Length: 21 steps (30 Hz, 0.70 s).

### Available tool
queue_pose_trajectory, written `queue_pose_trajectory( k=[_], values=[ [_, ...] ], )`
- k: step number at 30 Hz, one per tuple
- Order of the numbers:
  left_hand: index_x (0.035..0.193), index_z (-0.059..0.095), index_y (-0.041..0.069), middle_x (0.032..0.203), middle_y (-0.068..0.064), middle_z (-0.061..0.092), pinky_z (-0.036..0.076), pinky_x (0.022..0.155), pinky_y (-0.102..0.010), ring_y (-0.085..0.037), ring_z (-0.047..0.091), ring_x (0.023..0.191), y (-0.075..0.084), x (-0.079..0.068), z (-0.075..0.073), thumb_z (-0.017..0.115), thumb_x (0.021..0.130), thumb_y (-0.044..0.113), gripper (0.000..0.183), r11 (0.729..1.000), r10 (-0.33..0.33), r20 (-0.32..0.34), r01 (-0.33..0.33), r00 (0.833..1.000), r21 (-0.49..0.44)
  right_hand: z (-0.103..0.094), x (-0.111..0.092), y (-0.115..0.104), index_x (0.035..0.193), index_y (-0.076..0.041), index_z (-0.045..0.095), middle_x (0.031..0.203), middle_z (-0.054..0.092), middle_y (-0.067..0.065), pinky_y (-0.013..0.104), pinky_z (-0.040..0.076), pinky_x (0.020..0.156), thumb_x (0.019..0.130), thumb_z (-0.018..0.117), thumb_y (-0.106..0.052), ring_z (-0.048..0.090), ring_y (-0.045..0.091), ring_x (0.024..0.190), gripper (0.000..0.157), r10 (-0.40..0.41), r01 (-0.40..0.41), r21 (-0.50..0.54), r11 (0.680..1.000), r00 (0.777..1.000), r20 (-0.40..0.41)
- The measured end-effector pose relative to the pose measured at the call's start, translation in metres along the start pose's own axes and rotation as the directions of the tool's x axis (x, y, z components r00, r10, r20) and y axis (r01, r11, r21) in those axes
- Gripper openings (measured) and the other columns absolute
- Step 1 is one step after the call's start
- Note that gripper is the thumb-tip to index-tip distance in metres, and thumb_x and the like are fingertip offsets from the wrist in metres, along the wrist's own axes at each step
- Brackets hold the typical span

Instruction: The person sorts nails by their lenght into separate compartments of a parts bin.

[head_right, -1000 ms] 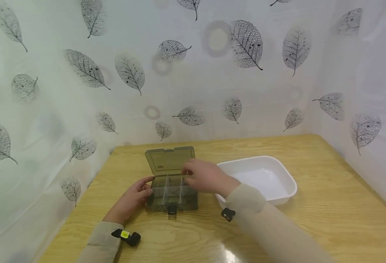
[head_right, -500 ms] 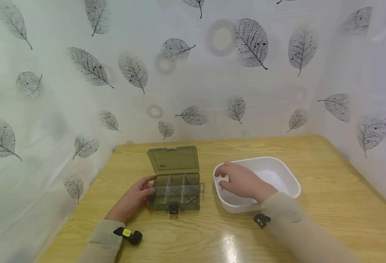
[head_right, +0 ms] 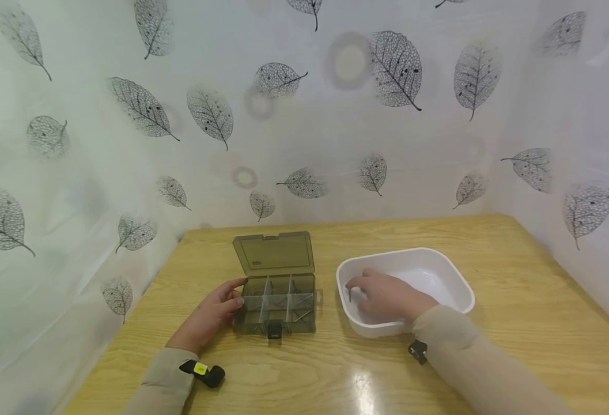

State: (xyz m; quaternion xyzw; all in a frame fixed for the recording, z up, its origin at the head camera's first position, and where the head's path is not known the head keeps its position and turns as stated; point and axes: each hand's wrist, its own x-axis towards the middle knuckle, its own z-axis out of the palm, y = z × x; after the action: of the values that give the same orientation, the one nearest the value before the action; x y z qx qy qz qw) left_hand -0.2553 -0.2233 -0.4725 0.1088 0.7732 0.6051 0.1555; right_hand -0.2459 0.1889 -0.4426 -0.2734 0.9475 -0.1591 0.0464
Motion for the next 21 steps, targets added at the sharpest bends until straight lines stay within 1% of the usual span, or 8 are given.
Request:
queue_pose_trajectory(
  k=[2,4,6,9,11,13,17,21],
  values=[
    [0.156,0.033,0.007,0.103,-0.013,0.052,0.052,0.065,-0.036,-0.02,0.049,0.073,-0.0004,0.0006,0.0006,0.057,0.103,0.012,0.058,1.0,0.001,-0.003,-0.001,1.0,0.0,0.0013,-0.0009,0.0011,0.127,-0.019,0.069,0.1,0.053,0.001,0.033,0.047,0.072,0.091,0.067,-0.013,0.048,0.011,0.077,0.037,-0.01,0.009,-0.007,1.0,1.0,-0.012],
    [0.155,0.034,0.007,0.102,-0.013,0.052,0.052,0.065,-0.036,-0.02,0.05,0.072,-0.0007,0.0009,0.0015,0.057,0.103,0.011,0.058,1.0,-0.001,-0.007,0.001,1.0,0.0,0.0023,-0.0018,0.0022,0.122,-0.021,0.07,0.095,0.051,-0.001,0.032,0.046,0.071,0.092,0.065,-0.011,0.048,0.01,0.076,0.033,-0.01,0.01,-0.008,1.0,1.0,-0.017],
    [0.155,0.034,0.006,0.102,-0.013,0.052,0.052,0.064,-0.036,-0.021,0.05,0.072,-0.0015,0.0012,0.0022,0.057,0.102,0.01,0.058,1.0,0.0,-0.007,0.0,1.0,-0.001,0.003,-0.0027,0.0029,0.114,-0.023,0.072,0.093,0.049,-0.002,0.031,0.046,0.071,0.092,0.065,-0.008,0.048,0.009,0.075,0.027,0.005,-0.005,0.002,1.0,1.0,-0.021],
    [0.155,0.034,0.006,0.102,-0.013,0.052,0.053,0.065,-0.036,-0.021,0.05,0.073,-0.0034,0.0016,0.0027,0.057,0.102,0.01,0.058,1.0,0.005,-0.007,-0.005,1.0,0.003,0.0026,-0.0045,0.0033,0.099,-0.023,0.069,0.09,0.05,-0.005,0.031,0.046,0.072,0.089,0.066,-0.004,0.049,0.008,0.076,0.022,0.026,-0.025,0.024,0.999,0.999,-0.037],
    [0.155,0.034,0.006,0.102,-0.013,0.052,0.053,0.065,-0.036,-0.021,0.05,0.073,-0.0045,0.0013,0.0024,0.057,0.102,0.011,0.058,1.0,0.007,-0.007,-0.007,1.0,0.007,0.0022,-0.0056,0.0029,0.092,-0.024,0.067,0.088,0.05,-0.006,0.03,0.046,0.072,0.087,0.067,-0.004,0.049,0.008,0.076,0.021,0.039,-0.038,0.033,0.999,0.998,-0.04],
    [0.156,0.034,0.007,0.103,-0.013,0.052,0.053,0.065,-0.037,-0.021,0.05,0.073,-0.0052,0.0007,0.002,0.057,0.103,0.012,0.058,1.0,0.003,-0.006,-0.003,1.0,0.011,0.0013,-0.0064,0.0023,0.086,-0.024,0.066,0.085,0.05,-0.007,0.03,0.045,0.07,0.086,0.067,-0.003,0.048,0.008,0.074,0.021,0.032,-0.031,0.033,0.999,0.999,-0.04],
    [0.156,0.034,0.009,0.104,-0.014,0.052,0.053,0.066,-0.037,-0.021,0.051,0.073,-0.0042,-0.0002,0.001,0.057,0.103,0.013,0.057,1.0,-0.003,-0.01,0.003,1.0,0.019,-0.0002,-0.007,0.0012,0.081,-0.024,0.065,0.081,0.049,-0.008,0.028,0.044,0.068,0.087,0.067,-0.004,0.047,0.007,0.071,0.021,0.02,-0.019,0.017,1.0,0.999,-0.033],
    [0.155,0.034,0.008,0.104,-0.015,0.052,0.053,0.066,-0.038,-0.022,0.051,0.073,-0.0003,0.0,0.0011,0.057,0.103,0.012,0.057,1.0,0.0,-0.013,0.0,1.0,0.016,-0.002,-0.0062,0.0,0.083,-0.021,0.065,0.082,0.052,-0.009,0.029,0.046,0.07,0.087,0.066,-0.003,0.049,0.007,0.073,0.018,0.014,-0.014,-0.003,1.0,0.999,-0.042]
  ],
)
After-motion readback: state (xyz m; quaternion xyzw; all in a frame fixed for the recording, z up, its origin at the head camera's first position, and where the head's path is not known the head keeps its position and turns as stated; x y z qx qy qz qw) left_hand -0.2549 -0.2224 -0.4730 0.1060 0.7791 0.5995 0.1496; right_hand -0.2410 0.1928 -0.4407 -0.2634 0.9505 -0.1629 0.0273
